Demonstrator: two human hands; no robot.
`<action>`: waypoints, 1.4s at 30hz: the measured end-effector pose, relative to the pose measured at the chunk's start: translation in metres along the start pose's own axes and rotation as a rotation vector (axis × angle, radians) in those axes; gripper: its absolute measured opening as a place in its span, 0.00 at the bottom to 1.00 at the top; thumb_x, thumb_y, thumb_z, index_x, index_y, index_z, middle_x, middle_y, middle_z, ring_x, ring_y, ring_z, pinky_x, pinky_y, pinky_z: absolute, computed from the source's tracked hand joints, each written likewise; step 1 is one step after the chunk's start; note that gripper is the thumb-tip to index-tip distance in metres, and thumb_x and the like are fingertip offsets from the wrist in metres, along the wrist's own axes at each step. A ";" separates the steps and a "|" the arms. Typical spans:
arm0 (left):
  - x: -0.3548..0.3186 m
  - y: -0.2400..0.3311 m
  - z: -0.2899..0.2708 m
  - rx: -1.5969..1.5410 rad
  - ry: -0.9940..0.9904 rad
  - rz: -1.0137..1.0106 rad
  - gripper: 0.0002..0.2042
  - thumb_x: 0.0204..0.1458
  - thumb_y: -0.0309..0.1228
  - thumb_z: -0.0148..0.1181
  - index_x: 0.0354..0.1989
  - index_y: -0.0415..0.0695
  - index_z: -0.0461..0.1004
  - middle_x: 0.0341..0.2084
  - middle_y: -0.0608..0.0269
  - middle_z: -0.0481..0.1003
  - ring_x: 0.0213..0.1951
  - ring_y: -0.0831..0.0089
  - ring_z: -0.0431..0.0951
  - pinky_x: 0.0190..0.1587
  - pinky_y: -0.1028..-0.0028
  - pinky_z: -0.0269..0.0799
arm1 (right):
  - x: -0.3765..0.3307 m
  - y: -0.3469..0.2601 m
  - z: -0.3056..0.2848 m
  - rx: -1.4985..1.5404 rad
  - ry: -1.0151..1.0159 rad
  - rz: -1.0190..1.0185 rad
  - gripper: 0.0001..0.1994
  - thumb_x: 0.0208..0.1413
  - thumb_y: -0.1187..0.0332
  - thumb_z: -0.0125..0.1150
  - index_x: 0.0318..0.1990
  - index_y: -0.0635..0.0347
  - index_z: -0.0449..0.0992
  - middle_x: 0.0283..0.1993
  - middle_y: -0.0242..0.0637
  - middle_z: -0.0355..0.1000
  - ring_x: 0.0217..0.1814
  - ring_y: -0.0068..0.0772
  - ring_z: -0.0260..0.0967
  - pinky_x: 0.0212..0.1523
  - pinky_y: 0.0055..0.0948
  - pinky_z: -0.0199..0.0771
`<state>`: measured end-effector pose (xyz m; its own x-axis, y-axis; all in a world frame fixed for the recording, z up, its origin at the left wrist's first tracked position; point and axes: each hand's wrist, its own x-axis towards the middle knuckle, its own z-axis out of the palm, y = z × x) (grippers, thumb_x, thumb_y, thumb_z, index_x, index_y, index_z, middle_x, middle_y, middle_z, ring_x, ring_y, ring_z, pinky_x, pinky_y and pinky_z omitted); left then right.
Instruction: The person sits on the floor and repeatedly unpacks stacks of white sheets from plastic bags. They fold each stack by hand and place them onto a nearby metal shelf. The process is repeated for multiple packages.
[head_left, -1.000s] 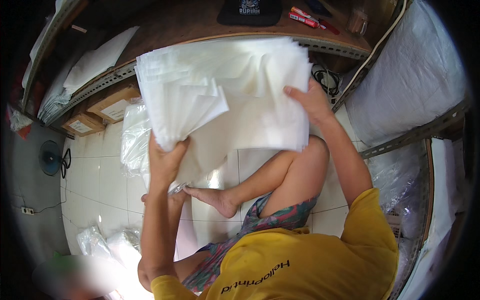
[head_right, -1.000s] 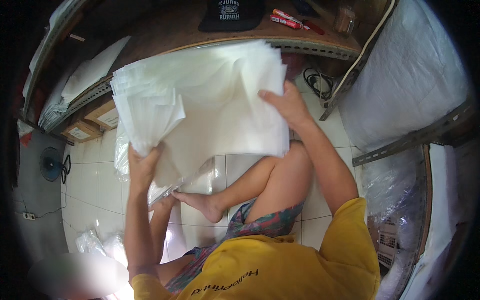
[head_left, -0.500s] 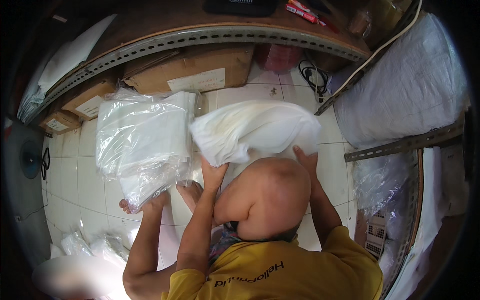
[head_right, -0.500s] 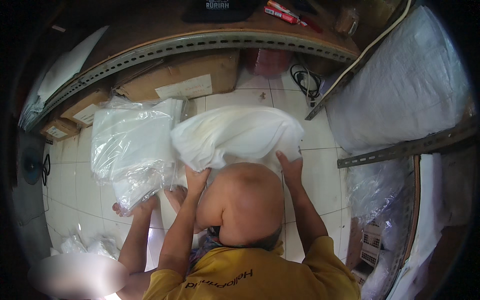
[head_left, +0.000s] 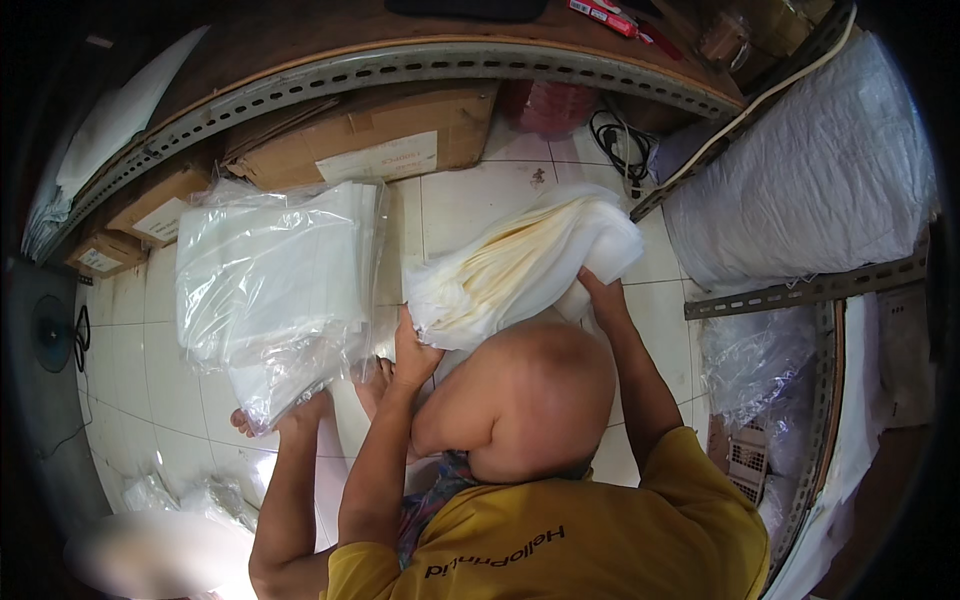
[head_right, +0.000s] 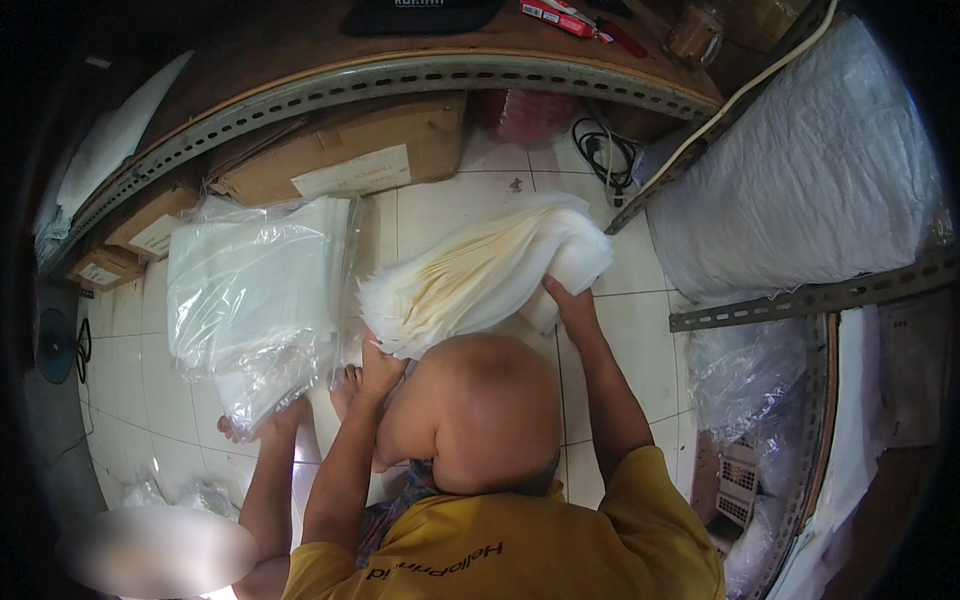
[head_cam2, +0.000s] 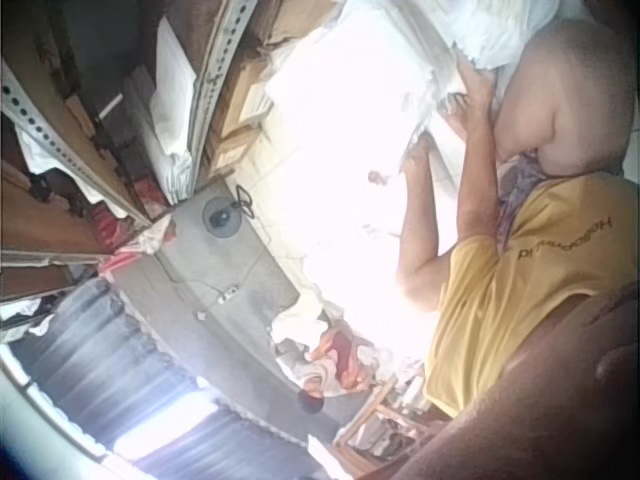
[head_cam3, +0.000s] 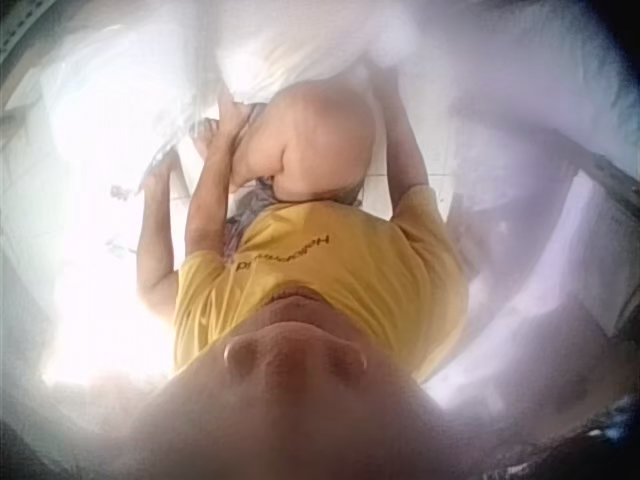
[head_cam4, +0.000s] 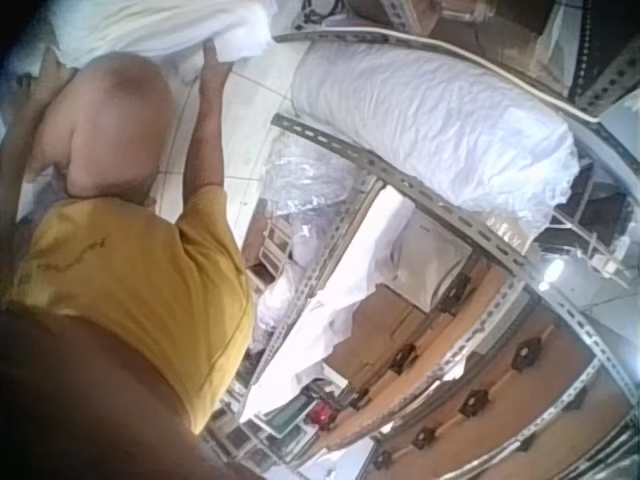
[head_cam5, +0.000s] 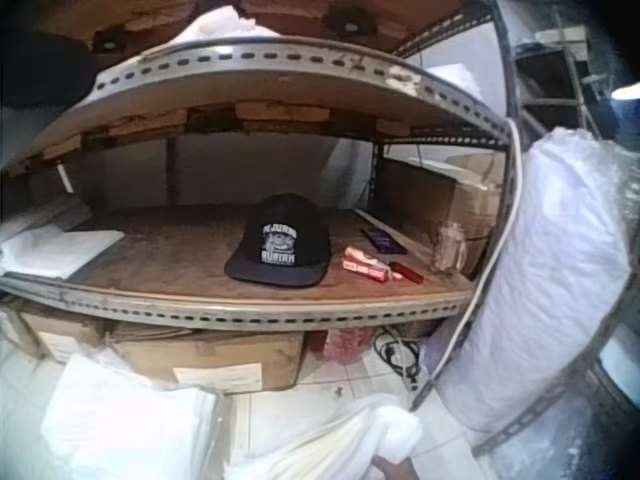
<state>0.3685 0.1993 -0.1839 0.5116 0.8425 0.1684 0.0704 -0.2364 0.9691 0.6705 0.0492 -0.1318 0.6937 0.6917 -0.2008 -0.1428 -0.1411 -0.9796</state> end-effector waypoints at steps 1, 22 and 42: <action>0.002 0.002 0.000 -0.003 0.013 0.003 0.28 0.43 0.27 0.68 0.54 0.37 0.65 0.44 0.50 0.77 0.46 0.61 0.78 0.49 0.66 0.71 | 0.002 0.005 -0.002 0.034 0.009 -0.015 0.31 0.57 0.64 0.63 0.64 0.68 0.60 0.62 0.45 0.66 0.62 0.39 0.64 0.62 0.35 0.64; 0.039 -0.014 -0.024 -0.336 -0.347 -0.810 0.34 0.45 0.30 0.67 0.61 0.35 0.61 0.52 0.51 0.71 0.52 0.58 0.72 0.57 0.62 0.67 | 0.009 0.043 -0.083 -0.001 -0.141 0.479 0.30 0.56 0.60 0.66 0.63 0.66 0.64 0.57 0.44 0.70 0.59 0.38 0.68 0.58 0.38 0.69; 0.030 0.009 -0.004 0.001 -0.123 -0.579 0.30 0.43 0.27 0.69 0.55 0.32 0.64 0.45 0.48 0.74 0.47 0.58 0.75 0.52 0.65 0.70 | -0.013 0.027 -0.041 -0.339 0.007 0.364 0.21 0.58 0.65 0.64 0.55 0.68 0.72 0.47 0.41 0.76 0.48 0.33 0.71 0.50 0.33 0.72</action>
<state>0.3807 0.2243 -0.1692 0.4854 0.7723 -0.4099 0.3686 0.2443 0.8969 0.6865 0.0073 -0.1555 0.6461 0.5501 -0.5292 -0.1401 -0.5960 -0.7906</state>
